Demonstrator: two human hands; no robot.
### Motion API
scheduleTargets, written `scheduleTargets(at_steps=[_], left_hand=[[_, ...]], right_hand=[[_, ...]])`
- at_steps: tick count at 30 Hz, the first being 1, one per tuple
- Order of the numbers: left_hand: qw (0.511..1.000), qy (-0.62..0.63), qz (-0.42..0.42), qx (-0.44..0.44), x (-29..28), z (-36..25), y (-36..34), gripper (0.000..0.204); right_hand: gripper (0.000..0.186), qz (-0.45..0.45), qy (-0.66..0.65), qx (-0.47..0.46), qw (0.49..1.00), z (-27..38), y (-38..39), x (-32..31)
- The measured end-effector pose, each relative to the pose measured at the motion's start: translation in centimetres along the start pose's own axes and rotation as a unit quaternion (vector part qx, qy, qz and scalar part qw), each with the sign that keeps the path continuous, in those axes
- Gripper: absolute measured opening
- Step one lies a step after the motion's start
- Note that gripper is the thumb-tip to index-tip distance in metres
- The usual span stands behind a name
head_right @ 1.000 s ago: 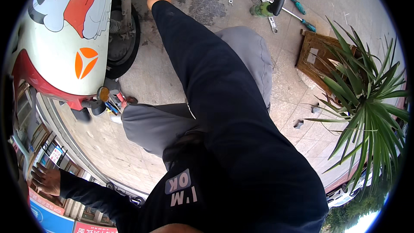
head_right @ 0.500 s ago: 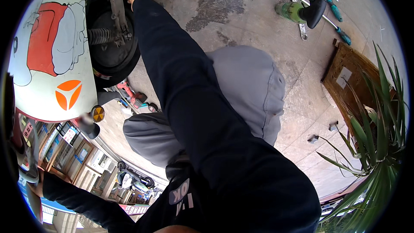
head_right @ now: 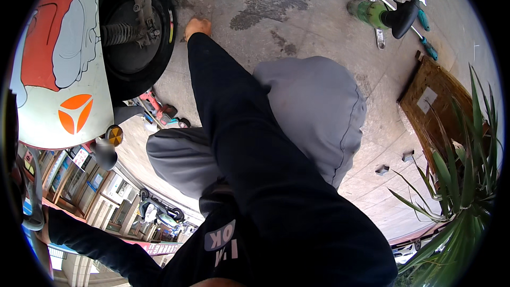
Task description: The person uses a red cordless impact wrench to tighten bolts on the rear wheel and suspension of a white and red scooter. They switch between the power tool and manual hand adjustments, occasionally using pliers to manipulate small components near the brake assembly. The person also briefly removes and replaces a quilted seat cover during the process.
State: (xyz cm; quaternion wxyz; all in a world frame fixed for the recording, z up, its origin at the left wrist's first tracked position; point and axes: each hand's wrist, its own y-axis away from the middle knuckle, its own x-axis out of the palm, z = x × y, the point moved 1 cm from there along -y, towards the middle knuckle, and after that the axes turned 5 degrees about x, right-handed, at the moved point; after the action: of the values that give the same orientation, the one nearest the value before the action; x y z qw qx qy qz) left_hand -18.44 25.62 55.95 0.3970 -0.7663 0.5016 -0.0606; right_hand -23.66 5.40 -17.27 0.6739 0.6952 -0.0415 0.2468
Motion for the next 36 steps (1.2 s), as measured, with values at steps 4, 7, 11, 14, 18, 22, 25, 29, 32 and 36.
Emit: scheduleTargets(at_steps=[4, 7, 11, 14, 18, 22, 25, 29, 32, 36], left_hand=[[0.998, 0.025, 0.052, -0.008, 7.2, 1.1, -0.7, 0.041], [1.000, -0.013, 0.021, -0.012, 1.9, 1.5, 0.6, 0.041], [0.999, -0.014, 0.035, -0.009, 4.4, 1.4, 0.4, 0.041], [0.999, -0.010, 0.038, -0.008, 6.0, 1.5, 0.2, 0.040], [0.999, -0.020, 0.031, -0.006, 5.3, 1.5, 0.1, 0.040], [0.999, -0.020, 0.034, -0.007, 5.9, 1.5, 0.0, 0.040], [0.999, -0.022, 0.030, -0.005, 5.6, 1.3, 0.0, 0.040], [0.999, -0.021, 0.030, -0.005, 6.0, 1.6, 0.0, 0.040], [0.999, -0.022, 0.029, -0.001, 6.2, 1.4, 0.1, 0.040], [0.999, -0.020, 0.027, 0.005, 6.6, 1.6, 0.3, 0.040]], right_hand=[[0.034, -0.016, 0.020, 0.040, 0.999, -9.8, -7.6, -4.4], [0.044, -0.128, 0.162, 0.016, 0.978, -9.4, 2.2, -3.1], [0.052, -0.119, 0.176, -0.045, 0.976, -6.5, 3.9, -1.6], [0.053, -0.112, 0.256, -0.103, 0.955, -6.0, 1.9, -1.2], [0.051, -0.141, 0.234, -0.079, 0.959, -5.5, 2.7, -1.3], [0.049, -0.142, 0.207, -0.094, 0.963, -4.3, 1.7, -1.0], [0.050, -0.146, 0.149, -0.084, 0.974, -0.9, 3.3, 0.3], [0.048, -0.147, 0.101, -0.136, 0.975, 2.0, 3.5, 1.8], [0.047, -0.162, 0.059, -0.173, 0.970, 2.6, 2.8, 3.3], [0.046, -0.141, 0.068, -0.156, 0.975, 3.3, 3.1, 3.2]])
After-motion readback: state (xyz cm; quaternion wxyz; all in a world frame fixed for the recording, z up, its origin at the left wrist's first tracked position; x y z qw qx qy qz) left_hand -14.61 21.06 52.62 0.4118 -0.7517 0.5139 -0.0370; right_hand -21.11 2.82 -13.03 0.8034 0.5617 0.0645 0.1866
